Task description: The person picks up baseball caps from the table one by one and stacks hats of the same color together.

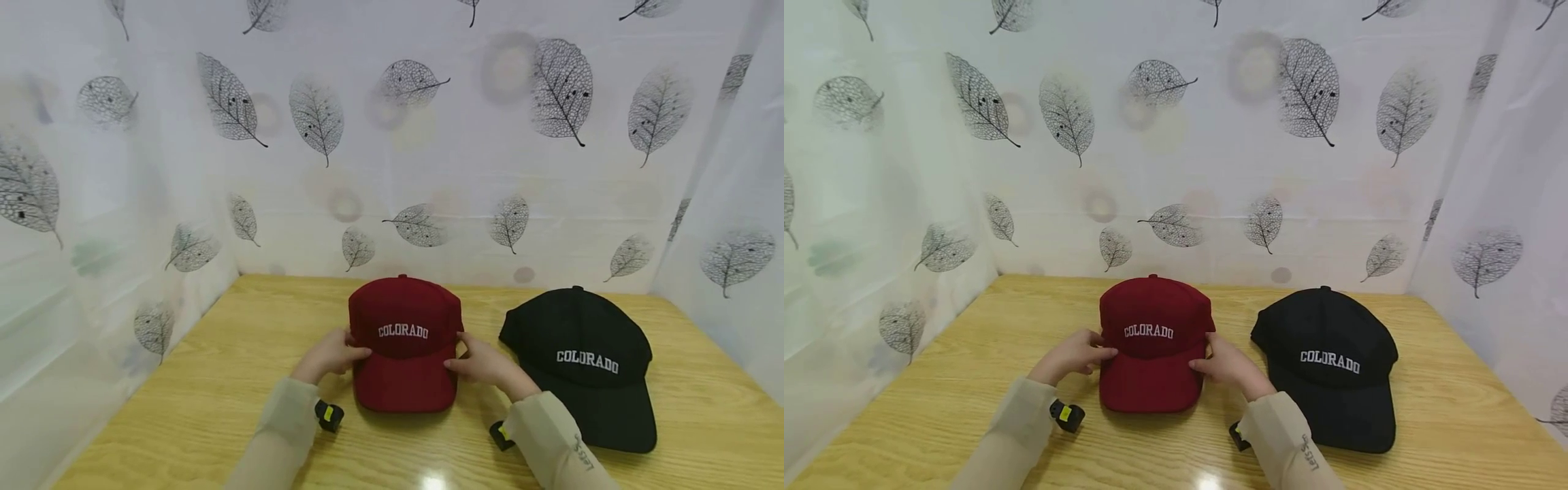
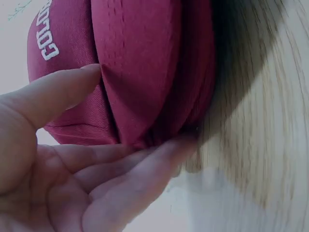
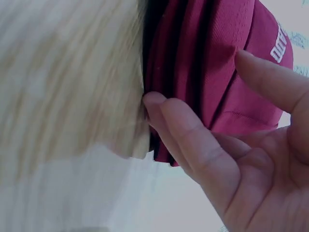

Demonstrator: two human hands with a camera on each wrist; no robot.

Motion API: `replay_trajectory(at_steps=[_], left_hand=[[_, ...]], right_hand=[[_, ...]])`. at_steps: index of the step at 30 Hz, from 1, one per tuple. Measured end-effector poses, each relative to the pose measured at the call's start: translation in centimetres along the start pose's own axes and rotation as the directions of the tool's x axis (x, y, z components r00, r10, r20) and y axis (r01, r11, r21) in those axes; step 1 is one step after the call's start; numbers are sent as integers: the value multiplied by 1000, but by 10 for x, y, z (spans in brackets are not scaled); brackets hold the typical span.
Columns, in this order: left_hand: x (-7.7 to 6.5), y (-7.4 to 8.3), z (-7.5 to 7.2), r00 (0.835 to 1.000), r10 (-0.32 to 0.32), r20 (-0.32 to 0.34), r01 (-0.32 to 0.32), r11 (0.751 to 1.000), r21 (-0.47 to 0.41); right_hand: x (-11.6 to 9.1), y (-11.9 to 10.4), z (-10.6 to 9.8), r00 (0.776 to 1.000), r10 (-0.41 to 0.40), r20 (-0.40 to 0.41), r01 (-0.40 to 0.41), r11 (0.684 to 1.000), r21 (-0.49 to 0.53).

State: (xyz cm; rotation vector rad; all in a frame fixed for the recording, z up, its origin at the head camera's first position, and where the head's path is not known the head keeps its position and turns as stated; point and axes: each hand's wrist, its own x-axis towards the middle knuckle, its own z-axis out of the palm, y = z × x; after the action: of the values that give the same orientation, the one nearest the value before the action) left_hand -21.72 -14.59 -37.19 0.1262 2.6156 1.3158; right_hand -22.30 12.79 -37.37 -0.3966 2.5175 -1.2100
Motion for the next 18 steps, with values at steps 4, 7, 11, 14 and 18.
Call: replay_trajectory(at_steps=[4,7,11,14,18], left_hand=[[6,0,3,999,45,-15,-45,999,-10],[10,1,7,997,65,-29,-65,997,-31],[8,3,6,992,96,-87,-95,995,8],[3,9,4,967,210,-142,-193,973,124],[-2,23,5,901,412,-136,-336,861,381]], right_hand=[[1,4,-3,1000,20,-12,-19,998,56],[0,3,-5,1000,-5,-26,6,999,35],[-3,-5,-5,996,-52,-72,45,993,-105],[-8,-16,-6,974,-161,-161,112,954,-277],[-10,-33,-6,898,-370,-237,225,851,-475]])
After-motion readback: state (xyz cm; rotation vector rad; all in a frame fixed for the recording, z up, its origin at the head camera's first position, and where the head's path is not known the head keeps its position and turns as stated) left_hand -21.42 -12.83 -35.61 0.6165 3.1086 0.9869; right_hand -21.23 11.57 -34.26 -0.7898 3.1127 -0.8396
